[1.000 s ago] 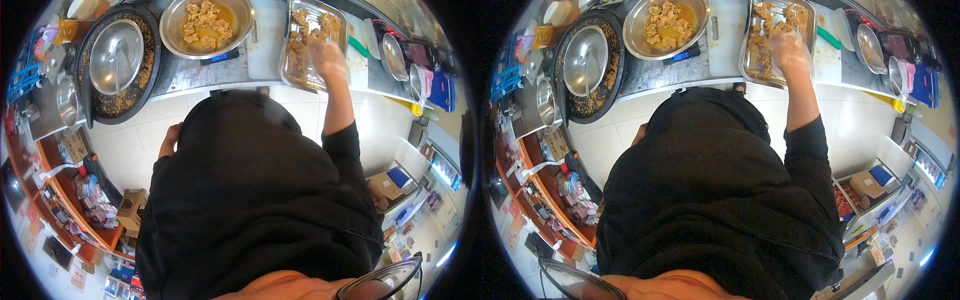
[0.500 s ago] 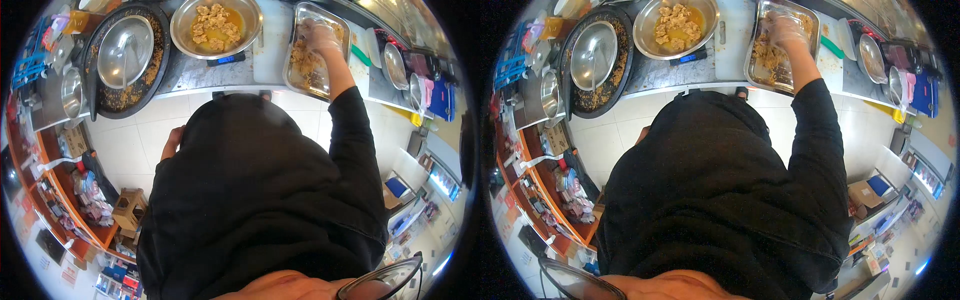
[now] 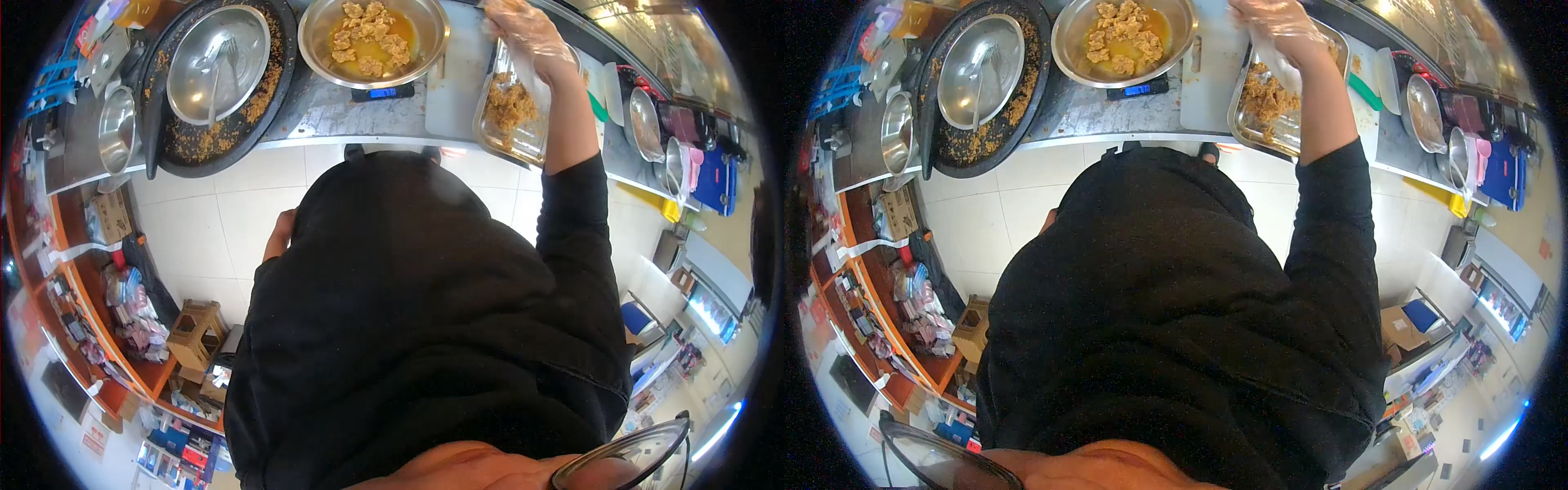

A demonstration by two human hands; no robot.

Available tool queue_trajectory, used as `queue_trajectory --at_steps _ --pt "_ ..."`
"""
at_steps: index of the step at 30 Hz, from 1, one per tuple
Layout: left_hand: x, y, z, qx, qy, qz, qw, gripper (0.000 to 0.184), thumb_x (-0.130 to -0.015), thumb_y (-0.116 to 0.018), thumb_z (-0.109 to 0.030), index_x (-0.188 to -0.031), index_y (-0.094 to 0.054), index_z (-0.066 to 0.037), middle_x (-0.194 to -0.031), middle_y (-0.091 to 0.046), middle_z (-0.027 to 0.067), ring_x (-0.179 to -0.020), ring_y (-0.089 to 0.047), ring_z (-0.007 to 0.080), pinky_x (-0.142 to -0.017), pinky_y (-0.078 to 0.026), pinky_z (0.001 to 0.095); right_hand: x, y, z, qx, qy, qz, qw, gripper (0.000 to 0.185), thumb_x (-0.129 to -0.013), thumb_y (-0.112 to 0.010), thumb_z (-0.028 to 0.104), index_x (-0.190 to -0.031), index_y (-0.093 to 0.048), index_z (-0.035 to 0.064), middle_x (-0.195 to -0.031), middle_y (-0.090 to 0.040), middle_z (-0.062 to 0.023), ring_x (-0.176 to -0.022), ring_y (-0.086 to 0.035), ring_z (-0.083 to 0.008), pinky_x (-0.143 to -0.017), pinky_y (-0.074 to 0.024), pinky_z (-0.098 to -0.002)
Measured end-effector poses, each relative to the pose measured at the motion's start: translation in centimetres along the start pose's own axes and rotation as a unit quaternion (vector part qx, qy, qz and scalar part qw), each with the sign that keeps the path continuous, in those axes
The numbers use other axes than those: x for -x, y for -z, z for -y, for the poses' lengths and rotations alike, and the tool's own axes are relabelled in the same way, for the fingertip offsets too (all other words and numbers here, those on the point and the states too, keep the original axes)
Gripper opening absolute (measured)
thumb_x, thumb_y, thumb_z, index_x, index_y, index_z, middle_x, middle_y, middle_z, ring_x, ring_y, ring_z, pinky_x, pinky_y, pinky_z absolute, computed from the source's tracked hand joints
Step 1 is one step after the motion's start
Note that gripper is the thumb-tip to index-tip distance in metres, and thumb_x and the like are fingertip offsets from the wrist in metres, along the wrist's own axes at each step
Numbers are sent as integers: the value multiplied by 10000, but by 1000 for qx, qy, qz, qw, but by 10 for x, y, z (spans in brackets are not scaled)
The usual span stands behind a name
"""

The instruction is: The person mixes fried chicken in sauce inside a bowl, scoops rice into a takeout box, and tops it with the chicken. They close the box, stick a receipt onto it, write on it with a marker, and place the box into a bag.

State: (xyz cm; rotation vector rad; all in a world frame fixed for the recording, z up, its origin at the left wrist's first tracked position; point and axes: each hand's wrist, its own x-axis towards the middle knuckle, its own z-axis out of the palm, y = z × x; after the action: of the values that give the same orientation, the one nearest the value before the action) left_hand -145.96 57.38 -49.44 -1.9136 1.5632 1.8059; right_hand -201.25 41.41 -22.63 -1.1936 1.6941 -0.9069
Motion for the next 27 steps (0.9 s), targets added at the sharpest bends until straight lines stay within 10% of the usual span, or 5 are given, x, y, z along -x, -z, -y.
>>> queue_trajectory --at_steps 7,11,15,24,27 --pt "-9 -9 34 73 30 -37 996 407 -973 -464 -273 -1082 -643 76 -996 -681 110 -872 -609 176 -805 -481 340 -21 -50 23 -158 15 100 982 154 -854 -630 53 -1007 -638 36 -795 -621 -7 -693 -584 -116 -647 -480 -256" --pt "-17 -15 59 115 113 -41 986 393 -958 -486 -269 -1047 -653 76 -963 -684 112 -849 -607 171 -779 -483 343 -39 -75 12 195 203 92 955 244 -859 -636 128 -1068 -625 3 -886 -669 -100 -812 -629 -204 -756 -501 -297" --pt "-23 -20 84 130 111 -35 985 377 -949 -497 -263 -1019 -662 69 -936 -684 106 -826 -602 166 -755 -484 342 -35 -93 4 251 326 41 910 354 -855 -648 171 -1170 -583 21 -1027 -663 -148 -944 -634 -274 -841 -491 -324" --pt "-73 -31 151 166 68 -7 984 348 -934 -521 -253 -963 -678 56 -881 -682 91 -782 -590 152 -706 -483 337 -10 -78 55 277 122 83 950 206 -798 -660 21 -1003 -680 17 -925 -707 -106 -814 -666 -214 -726 -514 -288" --pt "-79 -31 145 175 72 -11 982 352 -940 -517 -257 -967 -676 56 -876 -680 81 -782 -585 142 -706 -478 327 -8 -66 43 90 120 56 987 110 -788 -667 33 -890 -709 28 -804 -707 -61 -749 -645 -157 -704 -500 -263"
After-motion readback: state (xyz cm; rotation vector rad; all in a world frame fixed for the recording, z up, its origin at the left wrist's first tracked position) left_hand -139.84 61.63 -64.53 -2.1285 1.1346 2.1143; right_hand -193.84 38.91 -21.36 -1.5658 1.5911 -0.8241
